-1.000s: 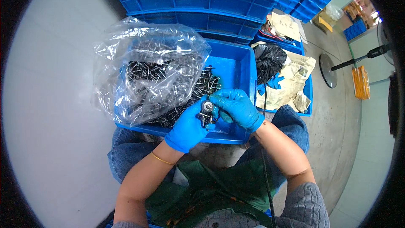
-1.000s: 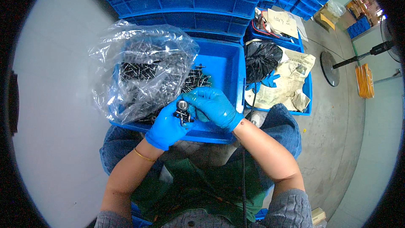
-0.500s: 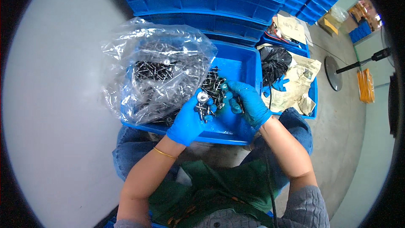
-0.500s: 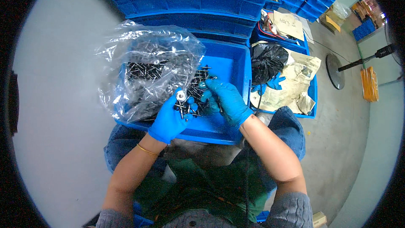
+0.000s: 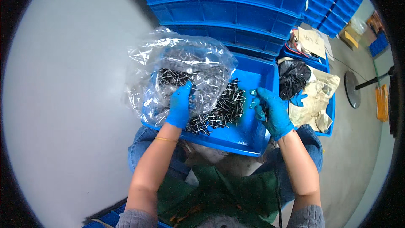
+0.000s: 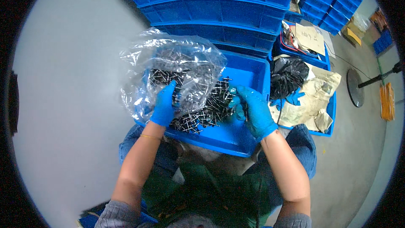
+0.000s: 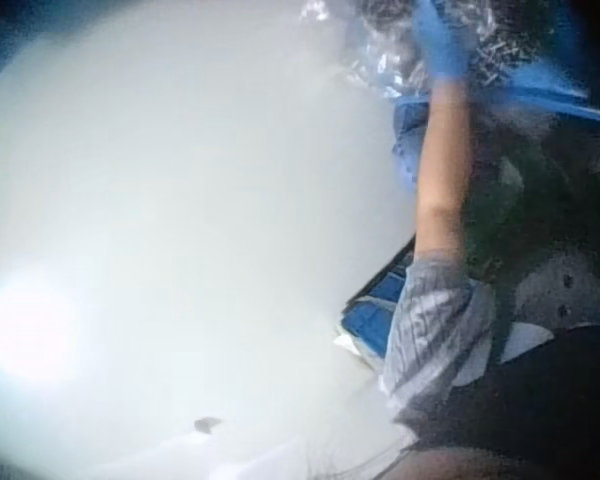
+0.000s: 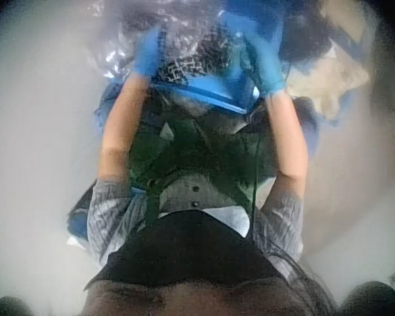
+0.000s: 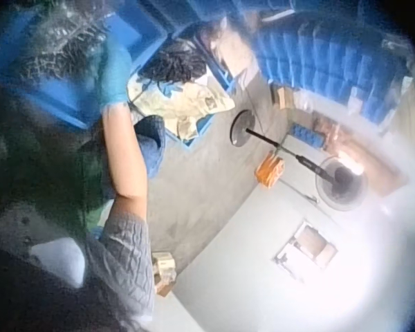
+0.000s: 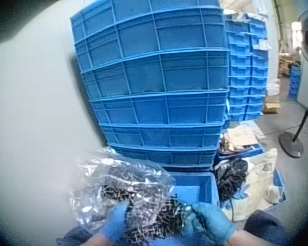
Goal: The person sits on the floor and repeatedly picks up small metal fasteners from a blue bin. They use a handheld tool to manipulate each fastener individually, likely tightening or adjusting a component, before placing it back into the bin.
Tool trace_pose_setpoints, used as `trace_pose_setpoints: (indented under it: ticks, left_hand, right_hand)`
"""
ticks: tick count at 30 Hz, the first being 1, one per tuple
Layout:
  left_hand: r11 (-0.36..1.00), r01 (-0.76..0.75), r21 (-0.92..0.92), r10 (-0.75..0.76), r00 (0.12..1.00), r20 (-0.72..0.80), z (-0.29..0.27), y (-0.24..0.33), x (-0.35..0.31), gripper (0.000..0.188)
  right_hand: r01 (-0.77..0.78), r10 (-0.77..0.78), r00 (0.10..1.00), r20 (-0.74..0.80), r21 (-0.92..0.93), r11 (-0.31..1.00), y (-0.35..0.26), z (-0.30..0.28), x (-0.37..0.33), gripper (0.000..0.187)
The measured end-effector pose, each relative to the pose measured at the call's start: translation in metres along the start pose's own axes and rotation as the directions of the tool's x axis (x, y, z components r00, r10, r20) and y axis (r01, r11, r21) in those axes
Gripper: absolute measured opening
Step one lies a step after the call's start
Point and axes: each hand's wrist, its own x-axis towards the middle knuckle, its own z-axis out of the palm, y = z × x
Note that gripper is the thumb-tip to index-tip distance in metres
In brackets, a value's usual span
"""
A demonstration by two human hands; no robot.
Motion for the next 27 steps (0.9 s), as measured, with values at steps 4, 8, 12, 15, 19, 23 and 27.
trace_pose_setpoints:
  ticks: [4,8,12,15,19,23,27]
  left_hand:
    - [0.468,-0.37,0.803,0.617,0.787,0.003,-0.052,0.013,0.062,0.021]
    - [0.079,-0.394,0.916,0.737,0.642,0.213,-0.054,0.034,0.096,0.023]
    - [-0.108,-0.444,0.89,0.664,0.634,0.397,-0.029,0.054,0.121,0.025]
    - [-0.302,-0.42,0.856,0.53,0.673,0.517,-0.011,0.053,0.135,0.028]
    - [-0.444,-0.459,0.77,0.378,0.683,0.625,0.005,0.047,0.144,0.029]
    - [-0.496,-0.435,0.752,0.329,0.707,0.626,0.01,0.036,0.132,0.038]
    - [-0.517,-0.45,0.729,0.333,0.679,0.655,-0.001,0.035,0.121,0.052]
  right_hand:
    - [0.032,-0.032,0.999,0.014,-0.025,0.999,-0.002,-0.001,0.001,0.024]
    - [0.049,-0.051,0.998,-0.031,-0.048,0.998,-0.004,0.0,0.002,0.024]
    - [0.074,-0.075,0.997,-0.032,-0.048,0.996,-0.008,-0.003,0.005,0.023]
    - [0.095,-0.095,0.995,-0.011,0.003,0.995,-0.008,-0.005,0.01,0.023]
    - [0.123,-0.123,0.992,-0.022,-0.007,0.992,-0.01,-0.009,0.015,0.021]
    - [0.161,-0.169,0.98,-0.1,-0.09,0.983,-0.013,-0.017,0.023,0.02]
    - [0.161,-0.214,0.972,-0.098,-0.388,0.907,-0.011,-0.02,0.044,0.018]
